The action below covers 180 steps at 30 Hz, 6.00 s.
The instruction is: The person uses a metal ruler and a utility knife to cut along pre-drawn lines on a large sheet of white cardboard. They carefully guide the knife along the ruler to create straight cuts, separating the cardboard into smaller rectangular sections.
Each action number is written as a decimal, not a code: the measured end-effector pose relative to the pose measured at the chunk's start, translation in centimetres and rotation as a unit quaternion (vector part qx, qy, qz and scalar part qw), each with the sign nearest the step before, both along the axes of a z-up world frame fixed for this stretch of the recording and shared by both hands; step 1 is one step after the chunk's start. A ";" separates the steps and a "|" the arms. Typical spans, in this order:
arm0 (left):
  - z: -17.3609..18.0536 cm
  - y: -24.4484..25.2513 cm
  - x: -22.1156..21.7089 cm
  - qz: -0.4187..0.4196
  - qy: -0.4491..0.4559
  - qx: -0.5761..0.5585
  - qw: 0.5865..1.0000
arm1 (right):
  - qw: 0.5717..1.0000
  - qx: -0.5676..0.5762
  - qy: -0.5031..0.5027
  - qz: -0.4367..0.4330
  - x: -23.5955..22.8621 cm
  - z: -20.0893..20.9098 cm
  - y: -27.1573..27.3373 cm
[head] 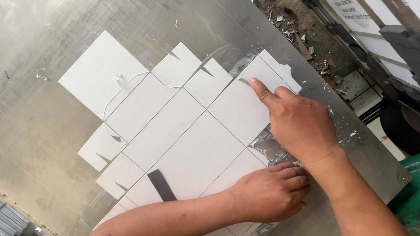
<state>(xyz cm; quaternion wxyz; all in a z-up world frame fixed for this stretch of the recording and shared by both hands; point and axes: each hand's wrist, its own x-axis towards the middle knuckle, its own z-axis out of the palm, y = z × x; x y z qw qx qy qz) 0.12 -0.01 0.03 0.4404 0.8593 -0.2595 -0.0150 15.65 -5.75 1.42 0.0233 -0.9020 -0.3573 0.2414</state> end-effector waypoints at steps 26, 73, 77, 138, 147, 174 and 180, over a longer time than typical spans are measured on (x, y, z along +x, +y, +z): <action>0.6 0.3 0.5 -0.025 0.034 -0.012 0.999 | 0.953 0.203 0.158 -0.161 -2.5 -2.2 -8.7; 1.0 9.5 14.7 0.125 0.310 -0.109 0.936 | 0.949 0.136 0.187 -0.215 -4.7 0.6 -8.2; 1.2 9.5 14.7 0.133 0.306 -0.083 0.939 | 0.949 0.150 0.172 -0.217 -4.8 0.7 -7.9; 6.3 10.3 12.7 -0.076 0.355 -0.385 0.848 | 0.956 0.086 0.153 -0.233 -4.3 0.8 -9.0; 2.6 10.2 12.8 0.111 0.314 -0.226 0.915 | 0.955 0.081 0.161 -0.235 -4.0 1.7 -8.1; 2.3 9.8 13.1 0.098 0.314 -0.238 0.914 | 0.952 0.060 0.183 -0.238 -3.9 1.5 -7.3; 2.6 9.3 13.3 0.120 0.363 -0.179 0.907 | 0.950 0.100 0.180 -0.237 -4.0 1.4 -7.7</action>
